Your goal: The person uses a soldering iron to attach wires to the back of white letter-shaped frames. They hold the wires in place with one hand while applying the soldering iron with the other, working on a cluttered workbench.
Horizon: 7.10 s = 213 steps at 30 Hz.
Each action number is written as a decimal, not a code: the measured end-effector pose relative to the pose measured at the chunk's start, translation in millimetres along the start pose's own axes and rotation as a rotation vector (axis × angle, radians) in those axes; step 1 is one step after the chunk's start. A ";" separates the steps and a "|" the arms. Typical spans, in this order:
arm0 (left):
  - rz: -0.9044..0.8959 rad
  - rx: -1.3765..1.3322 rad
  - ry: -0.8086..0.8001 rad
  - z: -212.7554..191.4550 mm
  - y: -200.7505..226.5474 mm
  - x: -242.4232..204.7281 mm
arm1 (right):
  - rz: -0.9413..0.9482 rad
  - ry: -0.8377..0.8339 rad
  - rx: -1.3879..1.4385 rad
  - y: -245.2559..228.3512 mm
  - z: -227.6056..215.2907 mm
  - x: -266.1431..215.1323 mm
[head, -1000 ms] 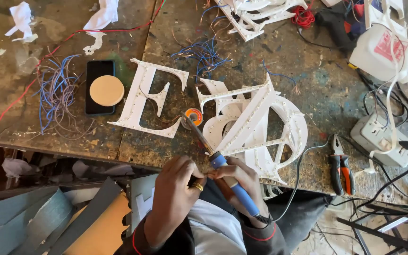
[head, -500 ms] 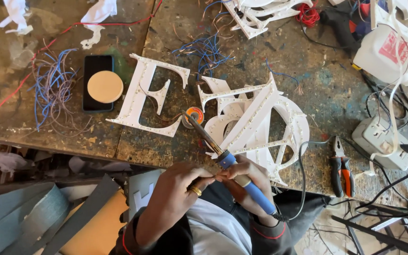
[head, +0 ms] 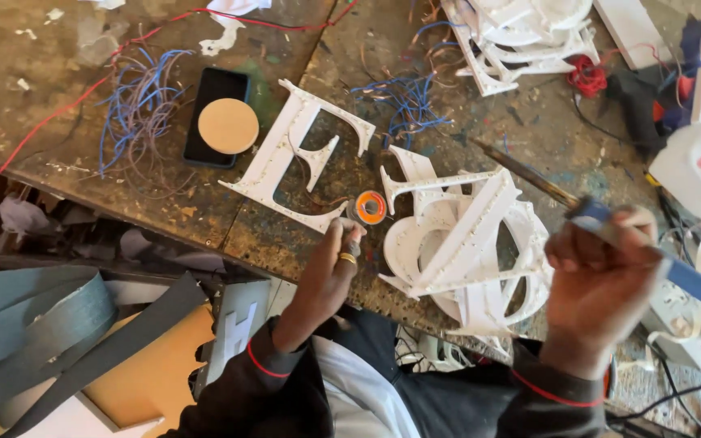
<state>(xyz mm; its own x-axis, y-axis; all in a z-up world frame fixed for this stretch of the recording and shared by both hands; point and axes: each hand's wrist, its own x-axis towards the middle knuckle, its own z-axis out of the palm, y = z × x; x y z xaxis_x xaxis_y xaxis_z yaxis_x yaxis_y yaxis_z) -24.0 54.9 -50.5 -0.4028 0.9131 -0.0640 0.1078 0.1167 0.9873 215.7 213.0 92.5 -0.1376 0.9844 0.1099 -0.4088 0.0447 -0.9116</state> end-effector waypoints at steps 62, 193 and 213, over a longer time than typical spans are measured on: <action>-0.237 -0.643 -0.092 27.1 -14.0 12.1 | -0.055 -0.115 -0.348 56.1 -26.8 -2.4; 0.515 0.608 0.258 126.2 34.2 49.7 | -0.284 -0.016 -0.338 130.7 -127.9 139.9; 0.464 0.537 0.169 122.2 42.3 49.4 | -0.284 -0.015 -0.366 134.5 -127.3 138.9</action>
<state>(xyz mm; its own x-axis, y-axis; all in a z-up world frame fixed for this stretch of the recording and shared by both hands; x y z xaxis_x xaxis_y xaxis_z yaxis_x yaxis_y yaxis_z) 71.8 152.6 -29.7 -0.3372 0.8474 0.4100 0.7154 -0.0525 0.6968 256.5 377.4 -65.3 -0.0806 0.9219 0.3790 -0.0874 0.3723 -0.9240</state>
